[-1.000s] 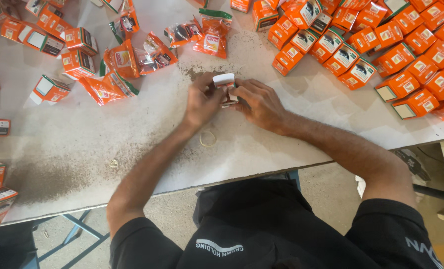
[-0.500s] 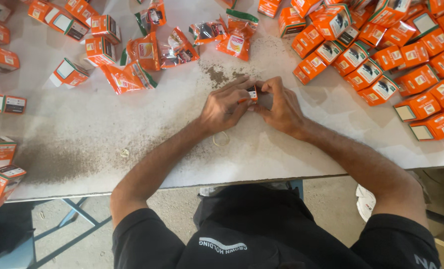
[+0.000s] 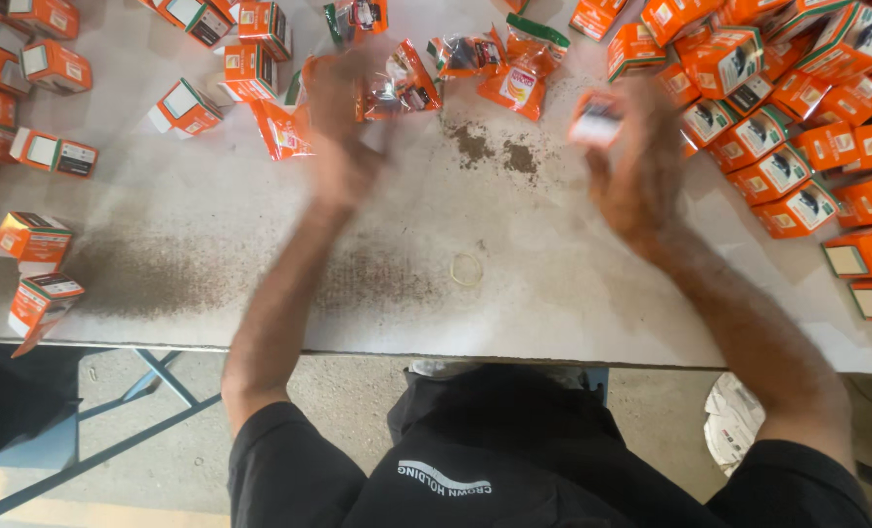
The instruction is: The person sits at a table covered with small orange product boxes and plastic sachets. They pick up a box, open a plastic pouch, insert the box and sachet into it, fold the pouch closed, and place the packed item aside, repeating this packing cycle.
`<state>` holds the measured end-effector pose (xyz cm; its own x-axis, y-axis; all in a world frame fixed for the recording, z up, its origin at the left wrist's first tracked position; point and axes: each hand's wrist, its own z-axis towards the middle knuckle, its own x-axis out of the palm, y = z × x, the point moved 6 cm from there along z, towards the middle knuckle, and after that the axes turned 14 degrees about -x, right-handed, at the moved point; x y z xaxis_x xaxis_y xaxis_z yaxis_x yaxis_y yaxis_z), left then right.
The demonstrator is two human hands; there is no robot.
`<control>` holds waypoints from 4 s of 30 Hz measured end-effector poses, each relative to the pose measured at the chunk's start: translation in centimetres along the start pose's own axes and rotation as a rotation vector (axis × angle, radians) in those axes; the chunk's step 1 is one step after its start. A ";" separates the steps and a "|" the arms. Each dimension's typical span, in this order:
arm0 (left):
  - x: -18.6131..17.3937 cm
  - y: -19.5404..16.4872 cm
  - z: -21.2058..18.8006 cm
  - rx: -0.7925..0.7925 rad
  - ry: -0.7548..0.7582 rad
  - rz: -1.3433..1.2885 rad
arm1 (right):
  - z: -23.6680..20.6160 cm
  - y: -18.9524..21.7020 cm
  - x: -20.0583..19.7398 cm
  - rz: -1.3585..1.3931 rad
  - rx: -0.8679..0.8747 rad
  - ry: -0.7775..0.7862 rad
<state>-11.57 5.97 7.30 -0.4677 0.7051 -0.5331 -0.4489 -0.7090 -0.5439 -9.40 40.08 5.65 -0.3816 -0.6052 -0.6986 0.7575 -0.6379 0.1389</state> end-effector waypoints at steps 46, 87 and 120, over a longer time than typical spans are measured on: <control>8.8 -11.4 -7.2 0.520 0.253 -0.002 | -1.9 3.1 2.7 0.529 0.184 0.150; 13.1 -8.4 -6.2 -0.452 0.516 -0.422 | -2.0 4.3 2.8 0.434 0.166 0.178; 10.0 -10.3 -4.6 0.014 0.433 -0.439 | -2.3 5.3 2.3 0.324 0.023 0.165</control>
<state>-8.18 20.41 4.58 0.1133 0.8709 -0.4782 -0.5409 -0.3496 -0.7650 -5.04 36.41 3.19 -0.0317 -0.6940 -0.7193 0.8125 -0.4370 0.3858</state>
